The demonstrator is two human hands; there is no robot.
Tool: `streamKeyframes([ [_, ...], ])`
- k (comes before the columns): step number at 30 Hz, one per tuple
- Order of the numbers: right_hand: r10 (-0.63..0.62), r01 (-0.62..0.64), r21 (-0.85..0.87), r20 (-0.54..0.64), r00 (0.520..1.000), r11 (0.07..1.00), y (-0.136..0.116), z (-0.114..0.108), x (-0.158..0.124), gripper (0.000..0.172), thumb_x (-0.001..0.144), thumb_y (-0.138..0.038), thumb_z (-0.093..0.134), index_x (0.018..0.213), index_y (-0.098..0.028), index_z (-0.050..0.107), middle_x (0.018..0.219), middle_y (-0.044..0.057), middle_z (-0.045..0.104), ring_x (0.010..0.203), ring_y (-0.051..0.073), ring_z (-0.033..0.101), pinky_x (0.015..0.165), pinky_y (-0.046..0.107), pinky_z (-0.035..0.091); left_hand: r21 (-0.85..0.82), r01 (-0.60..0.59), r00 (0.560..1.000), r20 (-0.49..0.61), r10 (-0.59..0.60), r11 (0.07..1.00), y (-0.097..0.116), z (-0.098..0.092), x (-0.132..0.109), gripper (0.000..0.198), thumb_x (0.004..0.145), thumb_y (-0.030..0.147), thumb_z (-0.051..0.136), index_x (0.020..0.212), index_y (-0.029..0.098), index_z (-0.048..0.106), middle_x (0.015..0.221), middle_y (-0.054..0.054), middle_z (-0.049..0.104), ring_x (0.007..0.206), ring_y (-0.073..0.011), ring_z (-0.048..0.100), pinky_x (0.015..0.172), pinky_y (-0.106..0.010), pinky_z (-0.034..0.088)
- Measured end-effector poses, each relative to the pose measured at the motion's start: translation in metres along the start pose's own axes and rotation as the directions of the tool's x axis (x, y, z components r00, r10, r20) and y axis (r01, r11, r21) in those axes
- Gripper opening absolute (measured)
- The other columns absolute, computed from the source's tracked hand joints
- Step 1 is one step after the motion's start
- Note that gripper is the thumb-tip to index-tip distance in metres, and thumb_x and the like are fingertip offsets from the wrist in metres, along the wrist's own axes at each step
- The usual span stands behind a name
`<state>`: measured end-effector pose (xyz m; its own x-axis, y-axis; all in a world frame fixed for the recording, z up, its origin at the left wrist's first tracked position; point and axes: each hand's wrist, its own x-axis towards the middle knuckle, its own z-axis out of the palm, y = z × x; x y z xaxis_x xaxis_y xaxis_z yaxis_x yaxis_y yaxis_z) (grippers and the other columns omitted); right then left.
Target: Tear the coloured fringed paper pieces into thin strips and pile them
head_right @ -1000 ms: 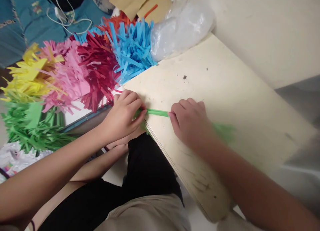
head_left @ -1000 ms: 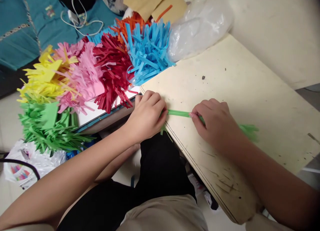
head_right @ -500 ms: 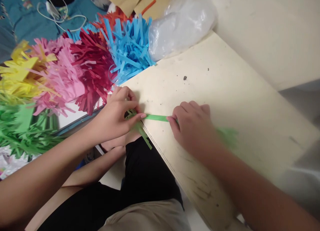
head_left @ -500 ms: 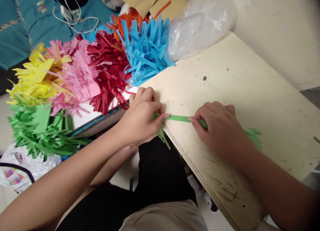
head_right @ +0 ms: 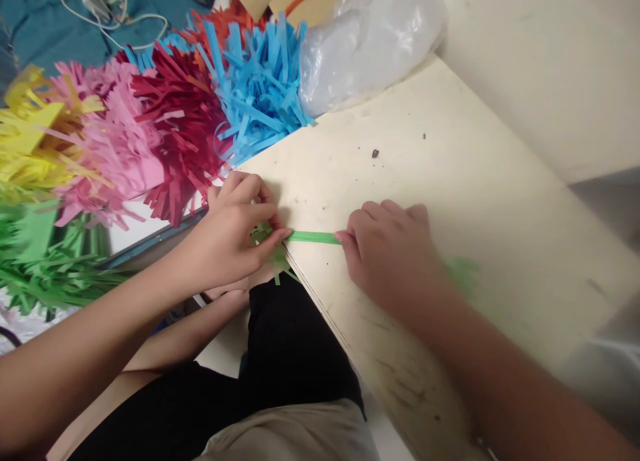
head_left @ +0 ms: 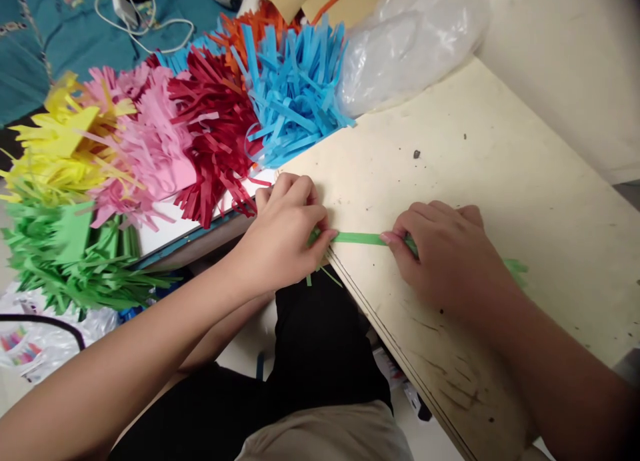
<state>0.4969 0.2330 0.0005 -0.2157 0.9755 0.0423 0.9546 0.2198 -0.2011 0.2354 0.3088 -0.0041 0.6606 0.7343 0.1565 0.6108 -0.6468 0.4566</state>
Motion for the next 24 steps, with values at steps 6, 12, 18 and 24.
streamKeyframes([
  [6, 0.000, 0.000, 0.002, 0.032, 0.999, 1.000, 0.005, 0.001, 0.009, 0.028, 0.105, -0.028, 0.059, 0.078, -0.023, 0.052, 0.078, 0.006, 0.068, 0.077, 0.023, 0.052, 0.077, 0.042, 0.027, 0.030, -0.017, 1.000, -0.010, 0.018, 0.999, 0.001, 0.002, -0.001, 0.021, 0.100, 0.023, 0.069, 0.079, 0.020, 0.067, 0.106, -0.013, 0.058, 0.116, -0.0369, 0.050, 0.099, -0.063, 0.047],
  [12, 0.007, -0.006, -0.007, 0.041, 0.999, 1.000, 0.010, 0.005, 0.012, 0.031, 0.103, -0.028, 0.062, 0.075, -0.023, 0.049, 0.076, 0.004, 0.067, 0.074, 0.023, 0.052, 0.078, 0.043, 0.029, 0.054, -0.013, 1.000, -0.024, 0.014, 0.998, 0.001, 0.003, -0.002, 0.021, 0.101, 0.025, 0.068, 0.080, 0.020, 0.066, 0.106, -0.014, 0.059, 0.116, -0.0378, 0.051, 0.100, -0.064, 0.046],
  [18, -0.123, 0.096, -0.177, -0.147, 0.982, 0.980, 0.004, -0.006, 0.006, 0.016, 0.104, -0.027, 0.067, 0.091, -0.024, 0.060, 0.096, 0.010, 0.073, 0.096, 0.032, 0.060, 0.086, 0.049, 0.031, 0.032, -0.076, 0.994, -0.072, 0.078, 0.997, -0.008, 0.008, -0.009, 0.013, 0.105, 0.024, 0.069, 0.115, 0.028, 0.076, 0.133, -0.014, 0.065, 0.139, -0.0439, 0.051, 0.107, -0.066, 0.040],
  [24, -0.348, 0.347, -0.034, -0.044, 0.936, 0.937, -0.012, -0.009, 0.001, 0.027, 0.104, -0.004, 0.053, 0.088, -0.023, 0.063, 0.104, 0.006, 0.075, 0.105, 0.028, 0.063, 0.091, 0.050, 0.033, 0.043, -0.202, 0.979, -0.029, 0.203, 0.979, -0.011, 0.006, -0.017, 0.013, 0.110, 0.027, 0.067, 0.117, 0.029, 0.079, 0.127, -0.011, 0.077, 0.152, -0.0448, 0.052, 0.109, -0.064, 0.036],
])
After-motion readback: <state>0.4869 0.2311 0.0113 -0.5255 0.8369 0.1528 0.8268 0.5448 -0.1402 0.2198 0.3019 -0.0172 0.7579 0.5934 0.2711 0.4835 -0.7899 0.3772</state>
